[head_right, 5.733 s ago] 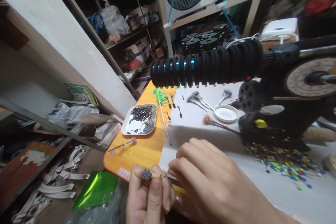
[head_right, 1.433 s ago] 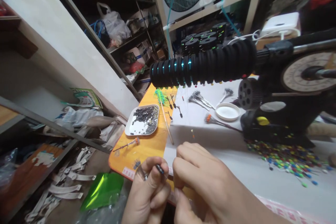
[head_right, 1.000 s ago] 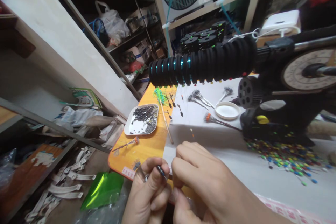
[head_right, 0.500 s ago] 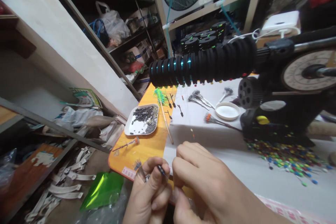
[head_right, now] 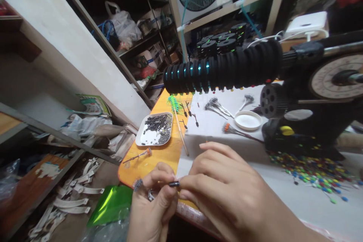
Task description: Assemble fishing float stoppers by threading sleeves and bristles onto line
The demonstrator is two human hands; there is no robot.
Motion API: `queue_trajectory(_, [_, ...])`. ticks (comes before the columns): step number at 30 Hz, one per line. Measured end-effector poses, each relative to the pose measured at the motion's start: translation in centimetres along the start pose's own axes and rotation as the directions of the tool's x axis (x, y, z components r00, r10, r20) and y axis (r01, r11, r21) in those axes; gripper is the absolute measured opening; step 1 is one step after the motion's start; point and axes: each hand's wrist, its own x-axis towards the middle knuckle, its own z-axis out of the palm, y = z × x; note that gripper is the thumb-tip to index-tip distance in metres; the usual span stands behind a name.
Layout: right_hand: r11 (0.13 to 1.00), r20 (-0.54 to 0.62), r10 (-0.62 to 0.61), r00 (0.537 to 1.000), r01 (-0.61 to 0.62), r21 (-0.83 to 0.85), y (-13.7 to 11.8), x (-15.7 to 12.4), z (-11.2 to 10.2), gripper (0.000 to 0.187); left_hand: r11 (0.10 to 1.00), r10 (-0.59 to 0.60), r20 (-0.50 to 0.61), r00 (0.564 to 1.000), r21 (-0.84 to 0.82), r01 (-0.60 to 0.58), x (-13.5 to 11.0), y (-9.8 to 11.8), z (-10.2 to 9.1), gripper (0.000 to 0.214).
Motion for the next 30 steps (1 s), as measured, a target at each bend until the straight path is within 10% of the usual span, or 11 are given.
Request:
queue_trajectory(12, [0.926, 0.074, 0.239, 0.968, -0.250, 0.282, -0.6, 0.2, -0.9, 0.014, 0.914, 0.358, 0.025, 0.933, 0.196, -0.356, -0.5, -0.1, 0.8, 0.015])
queue_trajectory(19, [0.998, 0.021, -0.033, 0.999, 0.032, 0.060, -0.1, 0.3, -0.6, 0.014, 0.963, 0.147, 0.217, 0.965, -0.255, -0.089, -1.2, -0.5, 0.9, 0.011])
queue_trajectory(23, [0.904, 0.020, -0.296, 0.955, 0.287, -0.317, 0.4, -0.1, -1.5, 0.024, 0.999, 0.017, 0.188, 0.982, -0.039, -0.010, -0.6, -0.1, -0.4, 0.024])
queue_trajectory(30, [0.768, 0.033, -0.413, 0.910, 0.368, -0.524, 1.1, 1.8, -3.7, 0.022, 0.857, -0.244, 0.217, 0.945, 0.504, 0.106, 0.3, 3.2, -0.5, 0.042])
